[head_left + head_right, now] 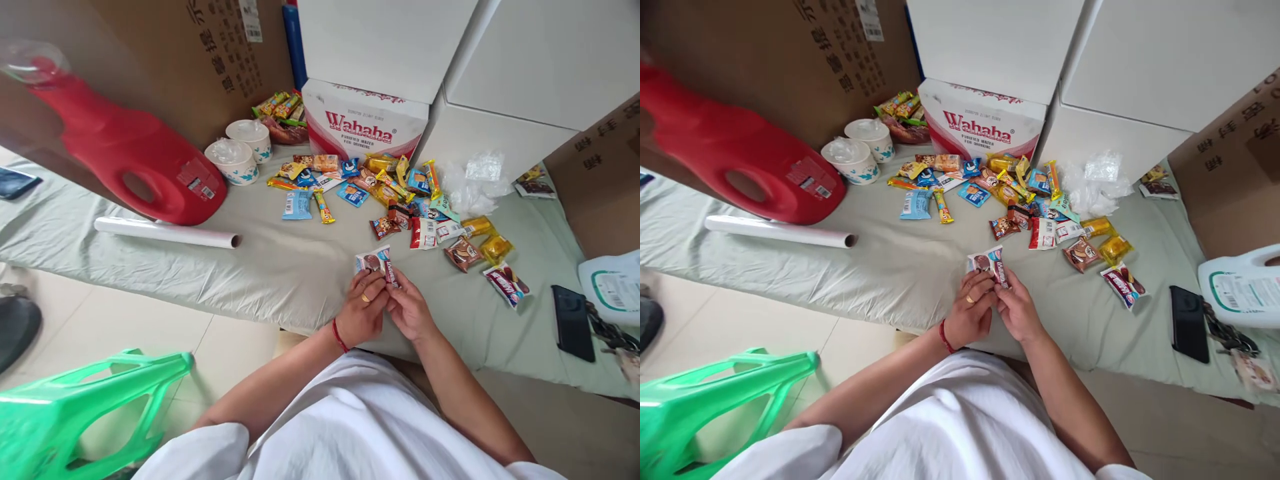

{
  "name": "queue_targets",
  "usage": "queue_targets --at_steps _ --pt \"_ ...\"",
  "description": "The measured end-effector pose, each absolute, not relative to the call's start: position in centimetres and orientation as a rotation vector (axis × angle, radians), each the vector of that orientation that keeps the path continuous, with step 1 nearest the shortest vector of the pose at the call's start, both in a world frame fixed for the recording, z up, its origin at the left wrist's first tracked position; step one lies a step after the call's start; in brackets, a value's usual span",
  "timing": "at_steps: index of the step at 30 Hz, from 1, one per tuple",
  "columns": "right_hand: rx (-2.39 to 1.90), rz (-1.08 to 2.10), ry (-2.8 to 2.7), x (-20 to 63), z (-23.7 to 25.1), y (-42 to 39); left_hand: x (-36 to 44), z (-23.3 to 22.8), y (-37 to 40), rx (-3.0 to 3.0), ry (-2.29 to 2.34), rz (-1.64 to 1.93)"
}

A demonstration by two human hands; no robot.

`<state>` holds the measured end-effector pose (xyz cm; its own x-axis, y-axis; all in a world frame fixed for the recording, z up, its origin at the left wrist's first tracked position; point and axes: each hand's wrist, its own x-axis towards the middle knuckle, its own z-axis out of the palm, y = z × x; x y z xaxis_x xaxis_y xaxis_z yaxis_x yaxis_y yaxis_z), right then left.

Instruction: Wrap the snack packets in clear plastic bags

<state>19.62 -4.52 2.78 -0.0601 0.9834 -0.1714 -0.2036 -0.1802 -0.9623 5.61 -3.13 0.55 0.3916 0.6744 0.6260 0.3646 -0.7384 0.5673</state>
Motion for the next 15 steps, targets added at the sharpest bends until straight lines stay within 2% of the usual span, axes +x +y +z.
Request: queue_targets --at_steps 3,5,9,11,15 --pt "-1.192 1.442 -0.867 21.7 2.4 -4.7 5.5 2.1 -2.8 2.096 0.808 1.347" --pt "-1.224 1.29 -0.772 25.6 2.4 -3.8 4.4 2.7 -2.2 2.05 0.858 1.37" --pt "-1.332 0.696 -0.501 39.7 3.7 0.9 -0.7 1.3 0.1 2.273 1.158 1.217" --pt "-1.546 0.386 -0.249 47.3 4.4 4.2 -3.6 -0.2 1.2 2.411 1.239 1.074" --pt "-1.73 0.26 -0.156 57.6 4.1 10.9 -7.8 -3.1 2.2 2.549 1.27 0.828"
